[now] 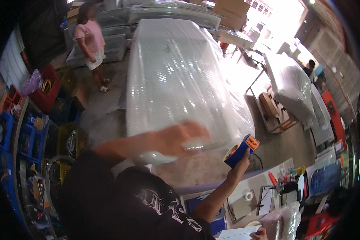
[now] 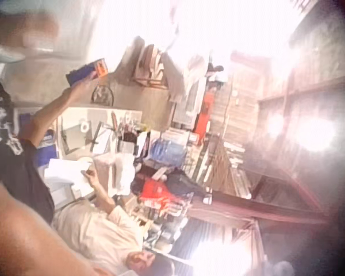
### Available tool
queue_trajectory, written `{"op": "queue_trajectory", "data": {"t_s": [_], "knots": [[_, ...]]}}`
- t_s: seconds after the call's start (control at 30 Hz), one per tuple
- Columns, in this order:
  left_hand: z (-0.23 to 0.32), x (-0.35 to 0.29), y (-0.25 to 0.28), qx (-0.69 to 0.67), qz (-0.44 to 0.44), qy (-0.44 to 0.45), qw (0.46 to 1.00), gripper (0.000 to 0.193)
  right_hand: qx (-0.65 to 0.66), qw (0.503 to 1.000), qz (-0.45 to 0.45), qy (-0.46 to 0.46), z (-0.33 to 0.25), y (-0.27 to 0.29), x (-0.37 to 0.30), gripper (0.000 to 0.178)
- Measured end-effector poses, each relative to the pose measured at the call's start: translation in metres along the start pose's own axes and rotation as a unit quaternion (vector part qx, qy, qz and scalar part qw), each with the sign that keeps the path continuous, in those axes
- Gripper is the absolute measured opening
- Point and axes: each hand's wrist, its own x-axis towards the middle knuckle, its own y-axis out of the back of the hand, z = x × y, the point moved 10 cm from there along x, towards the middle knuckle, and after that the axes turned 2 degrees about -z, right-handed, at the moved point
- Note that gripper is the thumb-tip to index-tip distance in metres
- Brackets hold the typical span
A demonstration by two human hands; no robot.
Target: The person wraps a large object with bubble wrap and secures it with packing tape. They repeatedly pull tape from a dispenser, apply it to the bubble wrap, and smooth it down to ensure the package is fully covered and sealed.
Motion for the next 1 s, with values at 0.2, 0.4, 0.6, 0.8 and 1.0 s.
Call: {"op": "queue_trajectory", "data": {"t_s": [0.2,0.4,0.6,0.8,1.0], "knots": [[-0.174,-0.214,0.125,0.057,0.341,0.502,0.793,0.072,-0.130,0.987,-0.087,0.040,-0.026,-0.109,-0.027,0.054],[-0.269,-0.282,0.102,-0.033,0.449,0.419,0.788,0.068,-0.232,0.958,-0.134,0.103,-0.048,-0.215,-0.083,0.054],[-0.306,-0.299,0.096,-0.224,0.379,0.359,0.823,0.075,-0.194,0.964,-0.126,0.128,-0.039,-0.311,-0.140,0.056],[-0.424,-0.415,0.063,-0.371,0.390,0.490,0.686,0.073,-0.055,0.983,-0.154,0.081,0.013,-0.380,-0.213,0.068],[-0.468,-0.371,0.013,-0.438,0.324,0.535,0.646,0.064,-0.249,0.959,-0.131,0.019,0.065,-0.429,-0.250,0.057]]}}
